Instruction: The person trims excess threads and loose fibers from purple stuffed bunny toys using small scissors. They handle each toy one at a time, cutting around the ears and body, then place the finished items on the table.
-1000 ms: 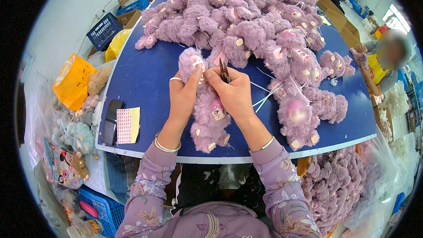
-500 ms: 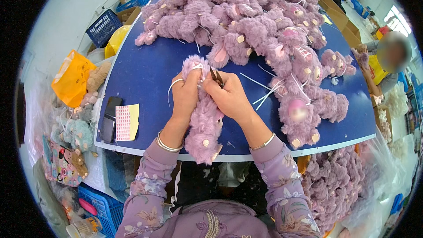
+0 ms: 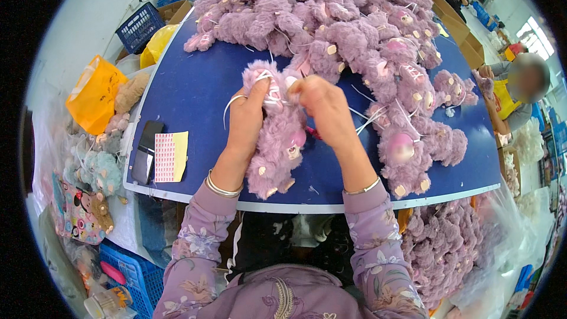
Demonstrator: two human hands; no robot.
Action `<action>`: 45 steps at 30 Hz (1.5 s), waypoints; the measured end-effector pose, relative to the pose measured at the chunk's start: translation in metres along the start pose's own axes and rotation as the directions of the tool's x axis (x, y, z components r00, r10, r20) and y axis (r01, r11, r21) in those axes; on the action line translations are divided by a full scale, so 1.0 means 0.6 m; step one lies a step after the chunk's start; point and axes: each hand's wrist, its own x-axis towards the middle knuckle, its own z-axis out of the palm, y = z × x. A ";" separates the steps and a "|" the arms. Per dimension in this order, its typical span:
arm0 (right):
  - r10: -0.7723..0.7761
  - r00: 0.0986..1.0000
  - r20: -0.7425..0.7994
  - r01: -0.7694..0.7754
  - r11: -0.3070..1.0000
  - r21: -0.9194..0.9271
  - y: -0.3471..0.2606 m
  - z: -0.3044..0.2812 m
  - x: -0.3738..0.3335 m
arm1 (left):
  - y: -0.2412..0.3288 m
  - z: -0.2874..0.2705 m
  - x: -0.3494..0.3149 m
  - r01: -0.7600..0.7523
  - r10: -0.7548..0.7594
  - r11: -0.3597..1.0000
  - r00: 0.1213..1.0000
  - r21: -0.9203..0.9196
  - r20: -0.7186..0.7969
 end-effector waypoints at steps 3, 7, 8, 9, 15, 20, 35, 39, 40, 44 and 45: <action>-0.025 0.997 -0.079 0.015 0.992 -0.123 0.008 -0.020 0.008 | 0.009 0.000 0.000 0.061 -0.063 0.995 0.998 -0.078 -0.018; -0.139 0.990 0.013 0.130 0.880 -0.458 0.002 -0.023 0.005 | 0.018 0.005 -0.003 0.054 -0.054 0.999 0.997 -0.005 -0.050; -0.165 0.985 0.049 0.168 0.858 -0.485 -0.001 -0.017 0.003 | 0.020 0.004 -0.004 0.063 -0.063 0.998 0.997 0.000 -0.043; -0.189 0.978 0.085 0.206 0.834 -0.512 -0.002 -0.014 0.002 | 0.021 0.003 -0.004 0.074 -0.073 0.997 0.997 0.005 -0.036; -0.204 0.972 0.119 0.235 0.805 -0.545 -0.008 -0.002 0.001 | 0.018 0.007 -0.007 0.059 -0.059 0.997 0.998 -0.043 0.003; -0.201 0.972 0.124 0.235 0.767 -0.597 -0.015 -0.003 0.000 | 0.015 0.009 -0.007 0.061 -0.059 0.996 0.998 -0.072 0.019; -0.252 0.962 0.110 0.264 0.740 -0.619 -0.014 0.003 -0.003 | 0.001 0.006 -0.006 0.001 -0.001 1.000 1.000 -0.002 0.022; -0.264 0.958 0.109 0.272 0.732 -0.624 -0.013 0.002 -0.003 | 0.002 0.010 -0.008 -0.019 0.019 1.000 0.999 0.009 0.026; -0.263 0.959 0.110 0.273 0.734 -0.622 -0.012 0.002 -0.002 | 0.001 0.009 -0.007 -0.021 0.021 1.000 0.999 0.004 0.028; -0.306 0.947 0.101 0.302 0.736 -0.606 -0.007 0.002 0.000 | 0.000 0.008 -0.007 -0.023 0.023 1.000 0.999 -0.009 0.045; -0.328 0.940 0.095 0.317 0.734 -0.600 -0.005 0.002 0.000 | 0.000 0.008 -0.007 -0.021 0.022 1.000 0.998 -0.011 0.051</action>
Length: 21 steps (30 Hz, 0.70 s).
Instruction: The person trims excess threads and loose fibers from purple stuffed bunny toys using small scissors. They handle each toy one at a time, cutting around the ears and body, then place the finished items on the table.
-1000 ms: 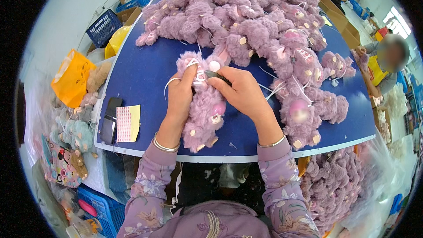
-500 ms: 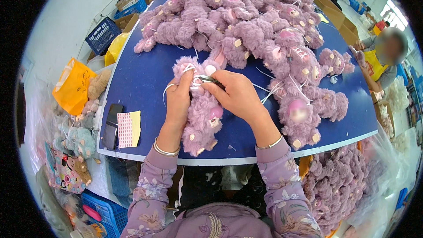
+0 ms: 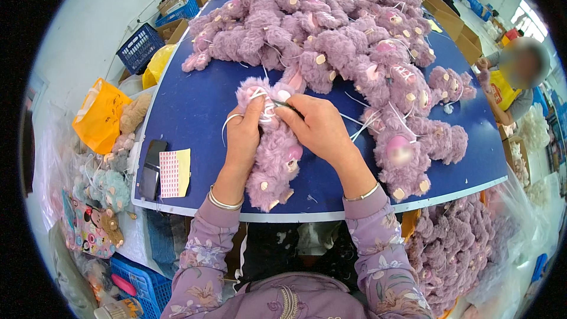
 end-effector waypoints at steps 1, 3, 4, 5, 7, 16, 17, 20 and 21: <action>0.061 0.998 -0.028 -0.059 0.996 0.069 0.002 -0.001 -0.001 | 0.000 0.000 0.000 0.008 -0.008 1.000 1.000 -0.016 0.005; 0.187 0.980 -0.071 -0.169 0.963 0.211 0.005 -0.004 -0.001 | 0.001 0.001 -0.001 0.024 -0.023 0.999 1.000 -0.047 0.016; 0.205 0.977 -0.062 -0.183 0.949 0.258 0.003 -0.005 -0.002 | 0.000 -0.001 0.000 0.009 -0.009 0.999 1.000 -0.032 0.014; 0.222 0.974 -0.052 -0.196 0.932 0.303 -0.002 -0.009 -0.002 | -0.003 -0.004 0.001 -0.006 0.006 1.000 1.000 -0.018 0.012; 0.269 0.963 0.003 -0.257 0.916 0.309 -0.018 -0.016 -0.002 | -0.006 -0.004 0.003 -0.041 0.041 0.999 0.999 0.015 0.009; 0.281 0.953 -0.110 -0.236 0.921 0.310 0.007 0.005 0.000 | 0.001 0.009 -0.006 -0.168 0.033 0.899 0.947 0.406 0.319; 0.304 0.947 -0.105 -0.253 0.906 0.338 0.013 0.005 0.000 | -0.005 0.009 -0.006 -0.085 -0.042 0.926 0.945 0.367 0.326; 0.411 0.909 -0.068 -0.332 0.814 0.477 0.020 0.003 0.000 | -0.004 -0.002 0.004 0.064 -0.185 0.885 0.958 0.460 0.221; 0.447 0.893 -0.053 -0.356 0.773 0.525 0.021 -0.001 0.001 | -0.006 -0.010 0.012 0.119 -0.265 0.837 0.942 0.533 0.206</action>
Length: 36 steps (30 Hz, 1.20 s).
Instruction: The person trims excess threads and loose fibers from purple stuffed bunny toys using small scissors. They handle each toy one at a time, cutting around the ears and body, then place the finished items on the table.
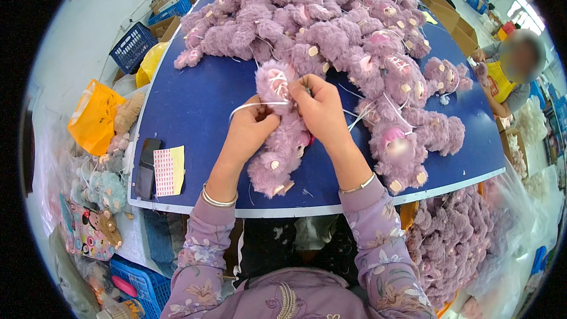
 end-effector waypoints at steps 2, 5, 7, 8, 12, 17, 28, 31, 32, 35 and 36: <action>0.000 1.000 -0.001 0.000 1.000 0.004 0.000 -0.002 0.004 | -0.010 0.009 -0.001 -0.133 0.131 0.976 0.991 -0.172 -0.019; -0.012 1.000 -0.002 0.012 1.000 -0.008 -0.001 0.008 -0.003 | 0.006 0.028 -0.009 -0.175 0.161 0.962 0.984 -0.210 -0.082; -0.001 1.000 0.005 0.001 1.000 0.030 0.002 0.009 -0.002 | 0.018 0.018 -0.012 -0.024 0.022 0.999 0.996 -0.024 -0.084; 0.034 0.999 0.008 -0.034 0.998 0.056 0.002 0.009 -0.002 | 0.012 0.019 -0.012 -0.092 0.088 0.995 0.987 -0.030 -0.138; 0.152 0.988 0.040 -0.157 0.933 0.324 0.004 0.003 0.004 | -0.011 0.016 -0.002 -0.072 0.049 0.950 0.995 -0.304 -0.082; 0.128 0.991 -0.030 -0.096 0.862 0.498 0.002 -0.018 0.011 | -0.009 0.003 0.000 -0.006 -0.002 0.915 1.000 -0.404 -0.019; -0.242 0.945 0.219 0.297 0.914 -0.275 -0.015 0.001 -0.009 | -0.012 0.005 0.000 -0.075 0.010 0.908 0.987 -0.413 -0.158; -0.243 0.947 0.208 0.293 0.919 -0.262 0.000 0.007 -0.010 | -0.021 0.010 0.002 -0.066 -0.004 0.871 0.990 -0.487 -0.141; -0.241 0.949 0.203 0.291 0.918 -0.270 0.003 0.008 -0.011 | -0.021 0.009 0.001 -0.067 0.000 0.887 0.989 -0.456 -0.147; -0.124 0.987 0.105 0.145 0.963 -0.229 -0.011 0.006 -0.012 | -0.014 0.008 -0.003 -0.079 0.007 0.903 0.986 -0.423 -0.169; -0.131 0.990 0.060 0.141 0.964 -0.224 -0.008 0.005 -0.009 | -0.007 0.009 -0.007 -0.090 0.006 0.886 0.983 -0.454 -0.183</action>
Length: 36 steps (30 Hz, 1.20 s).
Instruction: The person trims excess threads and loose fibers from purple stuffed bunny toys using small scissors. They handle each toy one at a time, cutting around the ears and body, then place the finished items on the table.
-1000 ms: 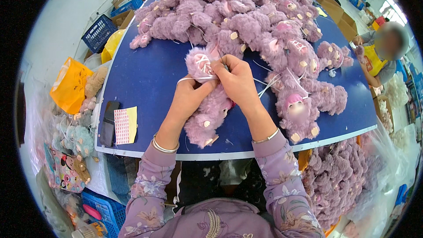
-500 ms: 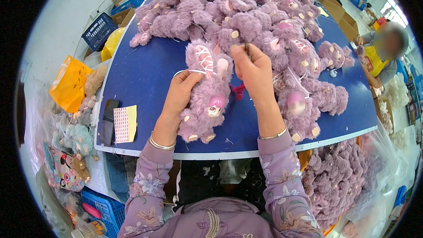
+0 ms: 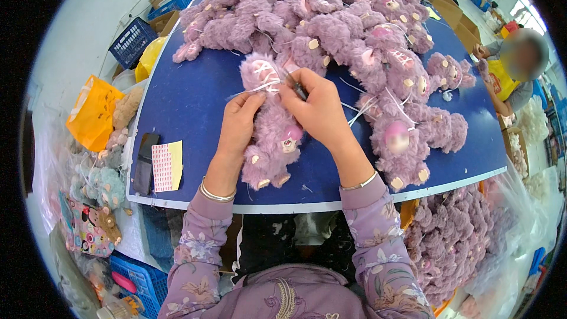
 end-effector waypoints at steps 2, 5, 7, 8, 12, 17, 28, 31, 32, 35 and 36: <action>0.003 0.996 -0.092 -0.003 1.000 0.003 0.006 -0.006 0.009 | 0.003 0.002 -0.001 -0.006 0.007 0.997 1.000 -0.075 0.007; 0.042 0.979 -0.198 -0.079 0.980 -0.182 0.034 -0.033 0.022 | 0.002 -0.001 0.002 -0.004 0.008 0.990 1.000 -0.143 0.029; -0.016 0.941 -0.339 -0.049 0.982 -0.184 0.033 -0.037 0.027 | 0.008 0.003 0.000 -0.002 0.003 0.989 1.000 -0.145 0.007; 0.027 0.938 -0.347 -0.060 0.994 -0.086 0.030 -0.043 0.028 | 0.010 0.003 0.000 0.001 0.000 0.986 1.000 -0.166 0.004; 0.045 0.993 -0.110 -0.037 0.997 0.075 -0.003 -0.048 0.013 | 0.002 0.001 0.005 0.011 -0.013 0.975 1.000 -0.220 -0.009; -0.113 0.969 0.219 0.137 0.985 -0.101 -0.028 -0.024 -0.007 | -0.006 -0.004 0.008 -0.002 -0.001 0.984 1.000 -0.180 -0.016; -0.075 0.972 0.222 0.140 0.946 -0.293 -0.022 -0.040 -0.002 | -0.001 -0.007 0.001 -0.030 0.032 0.995 0.999 -0.097 0.016; -0.081 0.969 0.234 0.150 0.943 -0.297 -0.022 -0.039 -0.004 | 0.006 -0.005 -0.001 -0.036 0.038 0.996 0.999 -0.080 0.022; -0.077 0.968 0.240 0.150 0.941 -0.303 -0.021 -0.038 -0.005 | 0.008 -0.003 -0.002 -0.039 0.041 0.995 0.999 -0.091 0.015; -0.087 0.965 0.247 0.169 0.926 -0.337 -0.026 -0.037 -0.006 | 0.007 0.002 -0.004 -0.044 0.045 0.994 0.999 -0.104 0.011; -0.091 0.964 0.250 0.177 0.921 -0.347 -0.025 -0.037 -0.006 | 0.004 -0.001 -0.003 -0.042 0.044 0.995 0.999 -0.095 0.019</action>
